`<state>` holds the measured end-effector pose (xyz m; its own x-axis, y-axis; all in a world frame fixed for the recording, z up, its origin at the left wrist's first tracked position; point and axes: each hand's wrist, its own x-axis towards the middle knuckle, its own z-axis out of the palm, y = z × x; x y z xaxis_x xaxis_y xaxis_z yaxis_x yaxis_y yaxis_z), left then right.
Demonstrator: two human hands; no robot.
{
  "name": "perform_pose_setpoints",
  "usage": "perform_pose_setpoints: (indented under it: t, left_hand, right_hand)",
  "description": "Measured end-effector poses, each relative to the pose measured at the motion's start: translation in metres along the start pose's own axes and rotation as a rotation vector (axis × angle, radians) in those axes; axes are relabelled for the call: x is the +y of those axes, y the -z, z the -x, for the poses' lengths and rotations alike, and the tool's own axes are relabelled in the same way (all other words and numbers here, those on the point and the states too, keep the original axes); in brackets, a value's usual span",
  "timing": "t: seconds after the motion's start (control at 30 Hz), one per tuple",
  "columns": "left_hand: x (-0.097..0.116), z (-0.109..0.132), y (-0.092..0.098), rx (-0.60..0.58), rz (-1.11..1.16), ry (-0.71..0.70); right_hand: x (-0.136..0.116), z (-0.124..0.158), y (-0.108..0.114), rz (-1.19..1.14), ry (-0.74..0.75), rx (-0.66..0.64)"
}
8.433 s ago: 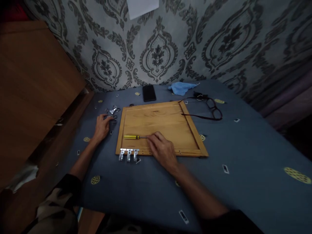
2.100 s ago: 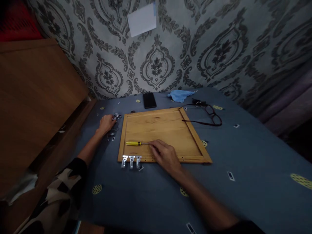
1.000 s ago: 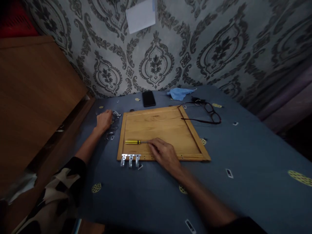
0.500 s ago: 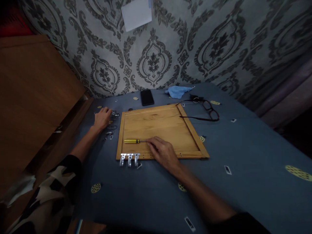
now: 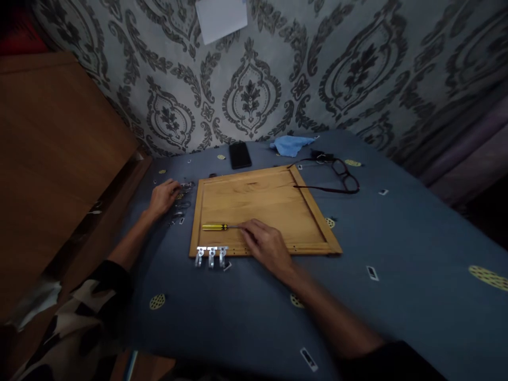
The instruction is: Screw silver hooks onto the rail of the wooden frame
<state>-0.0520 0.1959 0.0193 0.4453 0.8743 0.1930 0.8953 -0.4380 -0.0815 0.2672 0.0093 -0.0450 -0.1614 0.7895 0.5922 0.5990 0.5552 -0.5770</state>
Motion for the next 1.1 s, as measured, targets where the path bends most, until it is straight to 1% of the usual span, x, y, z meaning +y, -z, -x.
perform_pose_setpoints:
  t: [0.13, 0.27, 0.5, 0.7, 0.87, 1.1]
  left_hand:
    - [-0.006, 0.01, -0.007, -0.021, 0.068, -0.03]
    - [-0.01, 0.009, -0.007, -0.024, 0.123, -0.049]
    - [-0.012, -0.01, -0.005, 0.011, 0.123, 0.003]
    - [-0.014, -0.025, -0.007, -0.049, 0.09, -0.016]
    - [-0.02, -0.035, -0.007, -0.093, 0.088, -0.073]
    - [-0.03, -0.045, -0.012, -0.138, 0.104, -0.124]
  right_hand:
    - [0.0, 0.0, 0.0, 0.015, 0.009, -0.002]
    - [0.0, 0.0, 0.0, 0.025, 0.005, -0.005]
    - [0.001, 0.0, 0.0, 0.033, 0.004, -0.015]
    - [-0.001, 0.0, 0.001, 0.033, -0.003, -0.011]
    - [-0.002, 0.0, 0.001, 0.023, -0.004, -0.008]
    - [-0.002, 0.0, 0.001, 0.013, -0.01, -0.014]
